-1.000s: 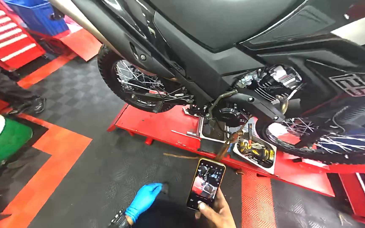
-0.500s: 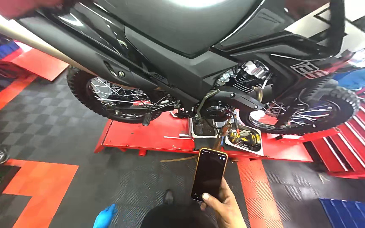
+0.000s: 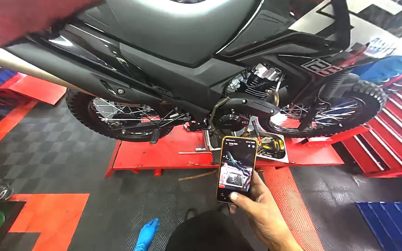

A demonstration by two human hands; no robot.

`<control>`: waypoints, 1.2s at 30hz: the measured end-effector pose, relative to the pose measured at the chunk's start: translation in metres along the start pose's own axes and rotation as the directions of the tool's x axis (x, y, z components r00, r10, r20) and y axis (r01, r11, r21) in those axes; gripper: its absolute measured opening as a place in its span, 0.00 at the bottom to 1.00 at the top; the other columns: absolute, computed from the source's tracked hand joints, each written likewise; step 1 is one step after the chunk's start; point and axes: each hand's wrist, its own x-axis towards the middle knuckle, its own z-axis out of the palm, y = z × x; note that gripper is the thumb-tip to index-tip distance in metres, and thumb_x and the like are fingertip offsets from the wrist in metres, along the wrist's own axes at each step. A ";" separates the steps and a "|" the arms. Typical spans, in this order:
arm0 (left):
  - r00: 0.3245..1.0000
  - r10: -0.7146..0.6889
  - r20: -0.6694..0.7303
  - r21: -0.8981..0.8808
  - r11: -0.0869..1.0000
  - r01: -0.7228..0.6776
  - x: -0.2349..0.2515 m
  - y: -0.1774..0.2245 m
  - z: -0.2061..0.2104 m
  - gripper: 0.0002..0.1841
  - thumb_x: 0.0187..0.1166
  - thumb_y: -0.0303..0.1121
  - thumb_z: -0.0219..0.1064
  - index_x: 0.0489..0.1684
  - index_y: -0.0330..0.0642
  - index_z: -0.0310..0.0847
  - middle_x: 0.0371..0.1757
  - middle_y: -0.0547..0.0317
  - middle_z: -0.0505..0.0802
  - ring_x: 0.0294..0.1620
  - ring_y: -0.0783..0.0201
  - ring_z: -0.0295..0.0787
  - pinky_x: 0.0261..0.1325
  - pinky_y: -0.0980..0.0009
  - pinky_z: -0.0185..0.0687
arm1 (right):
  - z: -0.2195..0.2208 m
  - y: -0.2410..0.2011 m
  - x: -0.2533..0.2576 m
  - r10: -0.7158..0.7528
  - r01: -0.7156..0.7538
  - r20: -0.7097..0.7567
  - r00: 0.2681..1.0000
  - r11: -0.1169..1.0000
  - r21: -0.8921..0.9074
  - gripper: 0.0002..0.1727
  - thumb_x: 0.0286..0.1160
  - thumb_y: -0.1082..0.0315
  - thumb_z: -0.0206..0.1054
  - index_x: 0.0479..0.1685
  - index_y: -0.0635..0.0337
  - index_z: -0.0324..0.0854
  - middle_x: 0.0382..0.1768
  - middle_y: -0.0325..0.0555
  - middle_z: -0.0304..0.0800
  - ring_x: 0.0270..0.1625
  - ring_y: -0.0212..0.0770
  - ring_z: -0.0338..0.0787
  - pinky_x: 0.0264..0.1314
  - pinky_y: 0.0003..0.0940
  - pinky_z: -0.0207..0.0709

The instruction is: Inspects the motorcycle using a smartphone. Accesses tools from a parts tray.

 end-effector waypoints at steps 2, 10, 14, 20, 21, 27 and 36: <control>1.000 -0.024 -0.004 -0.005 1.000 0.024 0.001 -0.008 0.001 0.27 0.95 0.48 0.48 0.73 0.35 0.81 0.66 0.43 0.91 0.67 0.47 0.89 0.73 0.47 0.79 | -0.002 -0.006 -0.001 0.004 -0.004 0.016 1.000 1.000 -0.014 0.43 0.62 0.76 0.79 0.80 0.67 0.60 0.56 0.66 0.88 0.41 0.53 0.94 0.29 0.40 0.91; 0.995 -0.092 -0.023 0.005 0.996 0.092 -0.004 -0.029 0.007 0.28 0.95 0.50 0.47 0.72 0.34 0.81 0.65 0.43 0.92 0.66 0.48 0.89 0.72 0.47 0.79 | -0.008 -0.016 -0.005 -0.013 0.013 0.035 0.999 1.000 -0.011 0.41 0.63 0.74 0.80 0.79 0.64 0.62 0.56 0.65 0.89 0.41 0.53 0.94 0.30 0.39 0.91; 0.992 -0.118 -0.034 -0.010 0.993 0.117 -0.003 -0.027 0.011 0.28 0.95 0.50 0.47 0.72 0.34 0.81 0.65 0.43 0.92 0.66 0.48 0.89 0.71 0.47 0.79 | -0.010 -0.015 -0.007 -0.017 0.017 0.047 0.999 1.000 -0.003 0.40 0.64 0.75 0.79 0.78 0.65 0.63 0.56 0.66 0.89 0.42 0.53 0.95 0.30 0.39 0.91; 0.950 0.256 0.178 0.145 0.948 -0.283 -0.080 0.030 0.004 0.28 0.95 0.36 0.41 0.69 0.13 0.73 0.60 0.21 0.89 0.54 0.36 0.92 0.48 0.51 0.89 | -0.011 -0.018 -0.012 -0.015 0.015 0.043 0.999 1.000 0.003 0.40 0.64 0.75 0.79 0.79 0.64 0.63 0.57 0.65 0.89 0.43 0.53 0.95 0.30 0.39 0.91; 0.984 -0.123 0.131 0.143 0.984 0.104 -0.133 0.097 0.015 0.25 0.98 0.36 0.39 0.84 0.27 0.65 0.80 0.32 0.78 0.77 0.40 0.78 0.78 0.48 0.69 | -0.011 -0.018 -0.013 -0.016 0.016 0.041 0.999 1.000 0.000 0.40 0.64 0.75 0.79 0.78 0.64 0.63 0.57 0.65 0.89 0.43 0.53 0.95 0.30 0.38 0.91; 0.982 -0.074 0.175 0.130 0.990 0.051 -0.103 0.064 0.012 0.25 0.98 0.37 0.42 0.81 0.26 0.69 0.78 0.31 0.80 0.76 0.39 0.80 0.76 0.46 0.71 | -0.012 -0.016 -0.021 -0.015 0.015 0.010 1.000 1.000 -0.010 0.40 0.64 0.74 0.79 0.78 0.64 0.63 0.56 0.65 0.89 0.41 0.52 0.95 0.30 0.38 0.90; 0.997 -0.074 0.014 0.041 0.996 0.074 -0.006 -0.032 0.018 0.28 0.96 0.48 0.46 0.72 0.33 0.80 0.66 0.42 0.91 0.67 0.47 0.89 0.72 0.48 0.79 | -0.014 -0.013 -0.032 -0.033 0.033 -0.016 0.999 0.999 -0.012 0.41 0.64 0.74 0.79 0.79 0.64 0.62 0.56 0.64 0.89 0.41 0.52 0.94 0.30 0.39 0.91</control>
